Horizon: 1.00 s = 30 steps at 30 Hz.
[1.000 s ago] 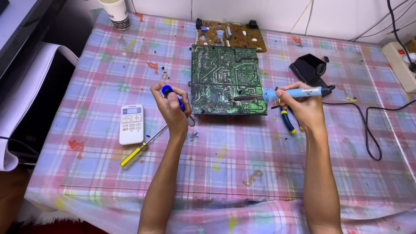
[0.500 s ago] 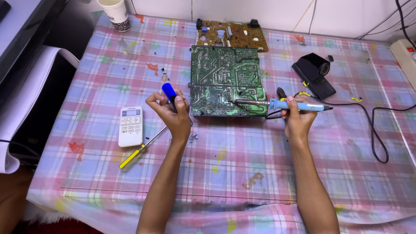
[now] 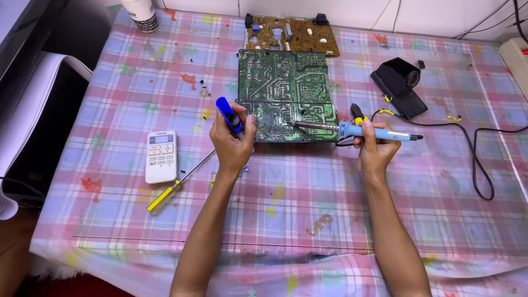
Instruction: Using a soldering iron and a desoldering pump to remove solder from components on a printed circuit board.
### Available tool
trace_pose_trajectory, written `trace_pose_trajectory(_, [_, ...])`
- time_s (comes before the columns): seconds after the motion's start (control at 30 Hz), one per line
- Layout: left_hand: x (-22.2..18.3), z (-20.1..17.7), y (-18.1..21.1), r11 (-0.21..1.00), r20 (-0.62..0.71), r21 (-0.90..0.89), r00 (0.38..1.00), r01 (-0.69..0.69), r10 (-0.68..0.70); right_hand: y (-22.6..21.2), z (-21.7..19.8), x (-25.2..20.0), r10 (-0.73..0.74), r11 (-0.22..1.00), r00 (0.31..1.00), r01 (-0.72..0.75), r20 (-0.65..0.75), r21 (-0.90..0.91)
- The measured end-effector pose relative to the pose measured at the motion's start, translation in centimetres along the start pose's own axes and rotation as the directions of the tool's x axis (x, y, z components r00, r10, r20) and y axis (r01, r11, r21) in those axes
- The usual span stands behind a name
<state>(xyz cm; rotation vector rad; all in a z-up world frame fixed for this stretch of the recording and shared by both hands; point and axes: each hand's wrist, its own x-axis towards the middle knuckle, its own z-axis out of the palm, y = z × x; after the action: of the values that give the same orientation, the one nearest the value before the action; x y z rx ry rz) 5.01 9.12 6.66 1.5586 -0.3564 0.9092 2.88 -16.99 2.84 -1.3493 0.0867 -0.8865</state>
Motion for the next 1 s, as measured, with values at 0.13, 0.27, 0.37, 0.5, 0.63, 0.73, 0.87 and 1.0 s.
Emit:
trace_pose_trajectory(0.13, [-0.1, -0.4, -0.3, 1.000, 0.051, 0.004, 0.999, 0.010, -0.011, 0.0, 0.2, 0.0, 0.023, 1.000, 0.999, -0.023, -0.035, 0.012])
trace_pose_trajectory(0.27, [0.0, -0.1, -0.7, 0.999, 0.140, -0.029, 0.990, 0.015, -0.010, 0.2, 0.2, -0.1, 0.035, 0.999, 0.998, -0.034, -0.055, 0.022])
trace_pose_trajectory(0.37, [-0.5, 0.3, -0.8, 0.996, 0.298, -0.065, 0.954, 0.054, -0.033, 0.3, 0.4, -0.4, 0.051, 0.999, 0.995, -0.049, -0.085, 0.019])
trace_pose_trajectory(0.5, [-0.5, 0.2, 0.0, 0.996, 0.470, -0.076, 0.882, 0.054, -0.012, 0.4, 0.4, -0.5, 0.042, 0.999, 0.993, -0.042, -0.113, 0.006])
trace_pose_trajectory(0.63, [-0.1, -0.3, 0.1, 0.964, 0.594, 0.095, 0.791, -0.247, 0.144, 0.2, 0.4, -0.5, -0.006, 1.000, 0.996, 0.006, -0.084, 0.002])
trace_pose_trajectory(0.73, [0.4, -0.5, 0.5, 0.912, 0.624, 0.160, 0.755, -0.377, 0.202, -0.8, 0.6, -0.6, -0.040, 0.999, 0.998, 0.039, -0.043, -0.027])
trace_pose_trajectory(0.87, [0.8, -0.8, 0.1, 0.893, 0.604, 0.189, 0.766, -0.408, 0.222, -0.6, 0.4, -0.8, -0.072, 0.997, 0.997, 0.072, -0.021, -0.030])
trace_pose_trajectory(1.0, [1.4, -1.3, 0.5, 0.887, 0.520, 0.168, 0.803, -0.430, 0.291, 0.0, 0.0, -0.6, -0.088, 0.996, 0.996, 0.088, -0.032, 0.007])
